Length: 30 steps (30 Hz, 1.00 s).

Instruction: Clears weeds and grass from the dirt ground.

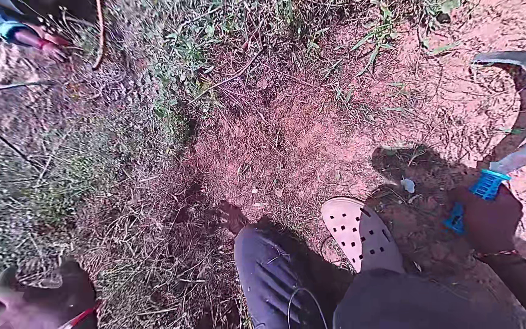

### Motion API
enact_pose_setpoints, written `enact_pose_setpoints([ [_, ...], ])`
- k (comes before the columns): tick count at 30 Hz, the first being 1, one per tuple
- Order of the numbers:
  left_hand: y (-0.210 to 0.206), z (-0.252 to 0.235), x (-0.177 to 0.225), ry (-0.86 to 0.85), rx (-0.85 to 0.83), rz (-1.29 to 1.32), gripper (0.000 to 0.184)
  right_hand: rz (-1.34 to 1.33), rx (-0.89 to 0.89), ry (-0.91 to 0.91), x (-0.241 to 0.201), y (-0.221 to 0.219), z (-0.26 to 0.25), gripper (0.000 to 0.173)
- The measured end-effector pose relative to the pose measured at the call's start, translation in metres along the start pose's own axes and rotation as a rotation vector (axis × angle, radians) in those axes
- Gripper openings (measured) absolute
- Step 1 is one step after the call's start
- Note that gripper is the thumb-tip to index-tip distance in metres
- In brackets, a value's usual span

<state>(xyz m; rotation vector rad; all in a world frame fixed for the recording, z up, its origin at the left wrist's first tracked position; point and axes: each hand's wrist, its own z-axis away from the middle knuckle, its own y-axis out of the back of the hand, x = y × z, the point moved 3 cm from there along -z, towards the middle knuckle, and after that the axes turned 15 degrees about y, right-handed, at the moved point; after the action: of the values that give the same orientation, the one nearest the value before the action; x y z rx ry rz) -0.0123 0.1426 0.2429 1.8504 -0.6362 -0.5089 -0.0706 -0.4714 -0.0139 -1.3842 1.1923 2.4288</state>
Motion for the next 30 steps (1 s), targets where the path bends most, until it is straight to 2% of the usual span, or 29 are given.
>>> enact_pose_setpoints([
  [1, -0.033, 0.015, 0.029, -0.205, -0.042, 0.140, 0.055, 0.009, -0.002, 0.004, 0.001, 0.000, 0.001, 0.055],
  [3, -0.087, 0.072, 0.126, -0.608, -0.218, 0.235, 0.044, 0.007, -0.010, 0.025, -0.001, -0.002, -0.001, 0.054],
  [5, -0.121, 0.136, 0.232, -0.948, -0.396, 0.230, 0.048, 0.015, -0.007, 0.032, -0.002, -0.001, -0.002, 0.050],
  [6, -0.129, 0.160, 0.282, -1.049, -0.484, 0.233, 0.054, 0.024, -0.002, 0.025, -0.004, 0.000, -0.002, 0.048],
  [7, -0.136, 0.174, 0.327, -1.087, -0.554, 0.241, 0.059, 0.038, 0.002, 0.012, -0.005, 0.001, -0.003, 0.048],
  [8, -0.141, 0.181, 0.366, -1.047, -0.641, 0.273, 0.063, 0.065, -0.001, 0.001, -0.006, 0.000, -0.004, 0.046],
  [11, -0.165, 0.189, 0.447, -0.656, -0.937, 0.475, 0.067, 0.228, -0.062, -0.042, -0.007, -0.005, -0.008, 0.046],
  [12, -0.166, 0.201, 0.463, -0.585, -1.009, 0.474, 0.068, 0.275, -0.078, -0.060, -0.010, -0.008, -0.009, 0.048],
  [13, -0.161, 0.218, 0.472, -0.614, -1.044, 0.403, 0.069, 0.303, -0.084, -0.067, -0.014, -0.009, -0.011, 0.049],
  [15, -0.140, 0.264, 0.461, -0.801, -1.084, 0.285, 0.067, 0.297, -0.087, -0.048, -0.016, -0.009, -0.010, 0.047],
  [18, -0.111, 0.329, 0.408, -1.207, -1.051, 0.224, 0.058, 0.230, -0.074, -0.021, -0.013, -0.009, -0.012, 0.043],
  [20, -0.102, 0.347, 0.385, -1.405, -1.028, 0.084, 0.064, 0.222, -0.088, -0.019, -0.016, -0.011, -0.012, 0.042],
  [21, -0.100, 0.346, 0.385, -1.427, -0.993, 0.116, 0.062, 0.227, -0.092, -0.009, -0.018, -0.011, -0.014, 0.042],
  [22, -0.100, 0.338, 0.390, -1.403, -0.926, 0.217, 0.057, 0.233, -0.094, 0.003, -0.018, -0.010, -0.013, 0.042],
  [24, -0.103, 0.306, 0.418, -1.232, -0.827, 0.397, 0.053, 0.223, -0.097, 0.021, -0.017, -0.011, -0.012, 0.042],
  [27, -0.114, 0.272, 0.481, -0.917, -0.954, 0.381, 0.064, 0.174, -0.099, 0.018, -0.018, -0.010, -0.011, 0.048],
  [28, -0.117, 0.279, 0.494, -0.876, -1.012, 0.352, 0.064, 0.168, -0.107, 0.013, -0.018, -0.009, -0.010, 0.050],
  [30, -0.115, 0.316, 0.501, -0.987, -1.054, 0.237, 0.060, 0.160, -0.119, 0.002, -0.017, -0.007, -0.010, 0.051],
])
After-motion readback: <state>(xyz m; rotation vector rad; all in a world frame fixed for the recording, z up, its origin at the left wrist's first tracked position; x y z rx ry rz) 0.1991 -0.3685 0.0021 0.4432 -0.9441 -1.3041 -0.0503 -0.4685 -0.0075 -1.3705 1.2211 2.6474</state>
